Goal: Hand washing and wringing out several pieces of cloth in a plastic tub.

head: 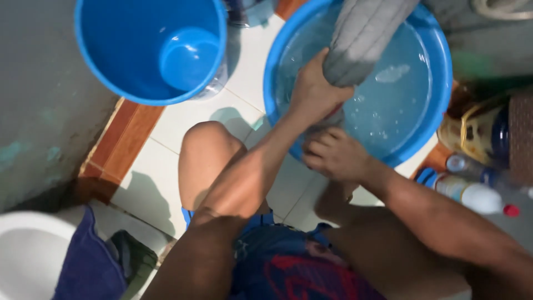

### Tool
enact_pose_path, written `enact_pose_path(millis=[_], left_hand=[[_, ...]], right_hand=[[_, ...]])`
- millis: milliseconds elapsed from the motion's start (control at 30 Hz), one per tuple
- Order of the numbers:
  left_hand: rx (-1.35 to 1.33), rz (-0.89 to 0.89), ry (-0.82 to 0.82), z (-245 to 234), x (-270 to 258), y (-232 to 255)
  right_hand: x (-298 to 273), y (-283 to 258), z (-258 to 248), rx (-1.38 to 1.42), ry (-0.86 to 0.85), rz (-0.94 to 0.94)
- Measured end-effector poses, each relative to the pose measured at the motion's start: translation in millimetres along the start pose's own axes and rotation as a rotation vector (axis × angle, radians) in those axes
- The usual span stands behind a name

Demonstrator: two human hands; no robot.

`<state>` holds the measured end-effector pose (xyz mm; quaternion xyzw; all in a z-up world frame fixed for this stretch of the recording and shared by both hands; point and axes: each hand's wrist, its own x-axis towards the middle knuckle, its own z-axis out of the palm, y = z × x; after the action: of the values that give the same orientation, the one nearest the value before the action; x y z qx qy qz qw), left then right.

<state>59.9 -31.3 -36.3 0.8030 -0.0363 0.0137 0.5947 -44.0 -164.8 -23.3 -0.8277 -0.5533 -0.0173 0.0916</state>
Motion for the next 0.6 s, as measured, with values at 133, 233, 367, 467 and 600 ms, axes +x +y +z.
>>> enact_pose_path(millis=[133,233,367,467,600], left_hand=[[-0.181,-0.044,-0.030,-58.3,-10.2,57.7],[-0.316,0.144,0.048,-84.9,-23.5,64.6],[-0.448,0.227,0.258,-114.7,-44.4,76.5],[-0.580,0.210,0.332,-130.1,-58.9,77.1],[-0.810,0.217,0.546,-152.9,-75.1,68.9]], right_hand=[[12.5,-10.4,-55.0,0.238,0.329,0.071],[9.0,-12.8,-59.0,0.372,0.621,0.250],[9.3,-4.6,-41.0,0.540,0.765,0.531],[43.4,11.0,-51.6,1.360,0.892,0.694],[96.9,32.4,-54.1,1.921,0.538,0.790]])
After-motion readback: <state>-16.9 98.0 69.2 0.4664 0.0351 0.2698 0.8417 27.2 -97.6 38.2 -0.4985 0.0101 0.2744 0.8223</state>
